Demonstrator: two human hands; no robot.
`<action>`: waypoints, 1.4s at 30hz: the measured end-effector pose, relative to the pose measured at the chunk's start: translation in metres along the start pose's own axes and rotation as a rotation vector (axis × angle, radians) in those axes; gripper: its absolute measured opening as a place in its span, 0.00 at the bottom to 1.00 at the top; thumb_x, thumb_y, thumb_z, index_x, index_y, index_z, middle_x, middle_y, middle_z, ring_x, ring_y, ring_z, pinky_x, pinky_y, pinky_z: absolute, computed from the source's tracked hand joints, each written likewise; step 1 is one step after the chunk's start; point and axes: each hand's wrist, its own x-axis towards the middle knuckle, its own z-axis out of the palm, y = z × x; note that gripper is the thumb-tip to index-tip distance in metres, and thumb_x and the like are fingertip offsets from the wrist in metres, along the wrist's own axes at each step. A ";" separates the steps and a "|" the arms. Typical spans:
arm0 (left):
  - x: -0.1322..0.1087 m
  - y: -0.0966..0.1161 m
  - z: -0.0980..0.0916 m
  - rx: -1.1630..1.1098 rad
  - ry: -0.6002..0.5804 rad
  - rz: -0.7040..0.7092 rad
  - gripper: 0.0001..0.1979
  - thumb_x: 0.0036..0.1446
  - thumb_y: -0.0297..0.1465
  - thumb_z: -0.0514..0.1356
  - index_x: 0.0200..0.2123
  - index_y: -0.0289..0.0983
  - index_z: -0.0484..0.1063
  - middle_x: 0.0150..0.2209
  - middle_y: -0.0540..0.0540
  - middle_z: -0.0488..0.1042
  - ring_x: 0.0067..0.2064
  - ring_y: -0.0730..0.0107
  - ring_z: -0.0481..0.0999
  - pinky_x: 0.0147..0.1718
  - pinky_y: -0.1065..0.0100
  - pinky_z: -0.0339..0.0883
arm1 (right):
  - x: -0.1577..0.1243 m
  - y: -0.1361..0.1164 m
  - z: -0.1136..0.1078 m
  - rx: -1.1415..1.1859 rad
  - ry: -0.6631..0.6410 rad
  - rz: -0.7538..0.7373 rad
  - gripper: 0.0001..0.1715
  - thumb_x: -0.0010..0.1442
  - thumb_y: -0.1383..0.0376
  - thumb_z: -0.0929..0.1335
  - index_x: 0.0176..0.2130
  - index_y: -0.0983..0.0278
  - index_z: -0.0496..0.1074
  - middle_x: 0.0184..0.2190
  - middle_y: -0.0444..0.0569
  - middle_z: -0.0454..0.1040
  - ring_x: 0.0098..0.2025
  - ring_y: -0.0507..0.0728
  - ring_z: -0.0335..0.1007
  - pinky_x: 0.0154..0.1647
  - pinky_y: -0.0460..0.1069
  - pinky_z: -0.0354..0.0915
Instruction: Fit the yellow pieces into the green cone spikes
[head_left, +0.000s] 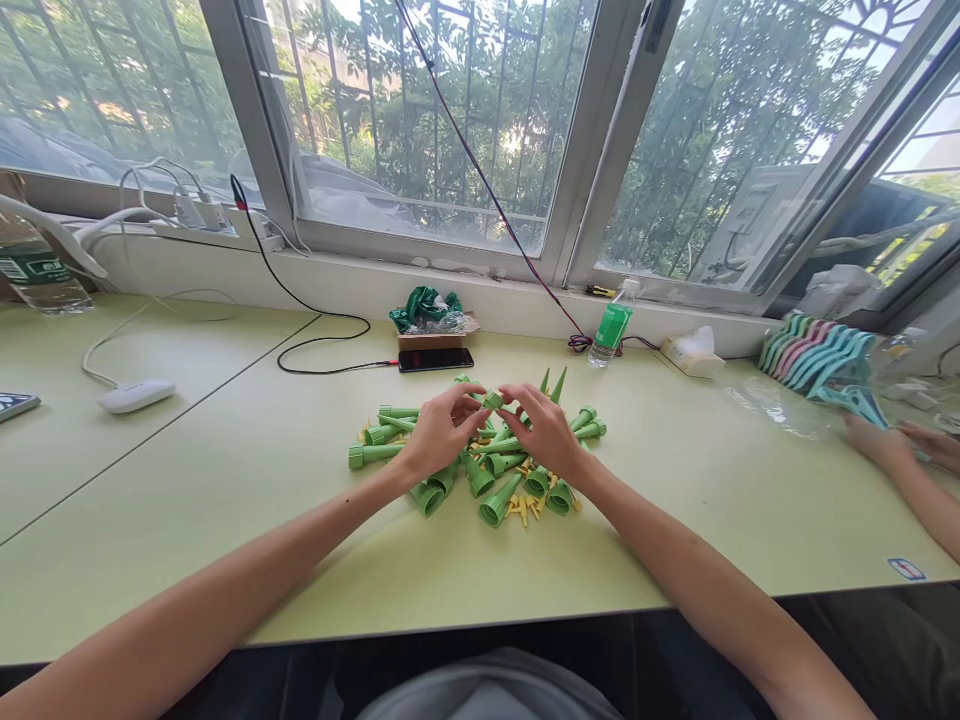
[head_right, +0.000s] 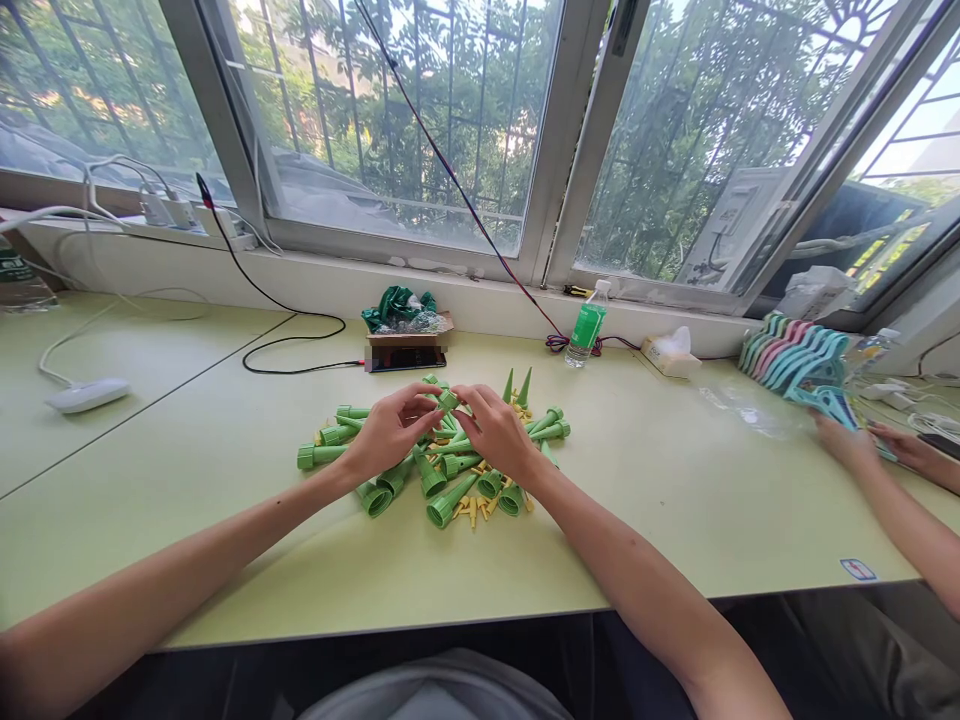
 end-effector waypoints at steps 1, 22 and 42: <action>0.000 0.001 0.000 -0.004 0.007 -0.008 0.21 0.57 0.43 0.61 0.48 0.37 0.68 0.33 0.46 0.77 0.30 0.66 0.79 0.31 0.64 0.77 | 0.000 0.000 -0.001 -0.002 0.000 0.009 0.15 0.69 0.65 0.63 0.54 0.59 0.65 0.45 0.52 0.73 0.47 0.57 0.72 0.46 0.51 0.70; 0.000 0.010 -0.001 0.075 0.169 -0.077 0.18 0.57 0.39 0.61 0.49 0.40 0.68 0.32 0.51 0.65 0.24 0.74 0.72 0.23 0.72 0.67 | 0.002 0.028 -0.010 -0.319 -0.204 0.339 0.13 0.65 0.72 0.62 0.46 0.64 0.73 0.43 0.54 0.78 0.43 0.59 0.74 0.43 0.50 0.66; -0.001 0.011 -0.001 0.214 0.212 -0.022 0.14 0.56 0.37 0.60 0.45 0.39 0.69 0.23 0.55 0.62 0.25 0.74 0.63 0.26 0.71 0.59 | 0.003 -0.003 -0.006 -0.239 -0.170 0.094 0.13 0.70 0.64 0.61 0.40 0.63 0.72 0.36 0.50 0.74 0.36 0.55 0.69 0.38 0.48 0.63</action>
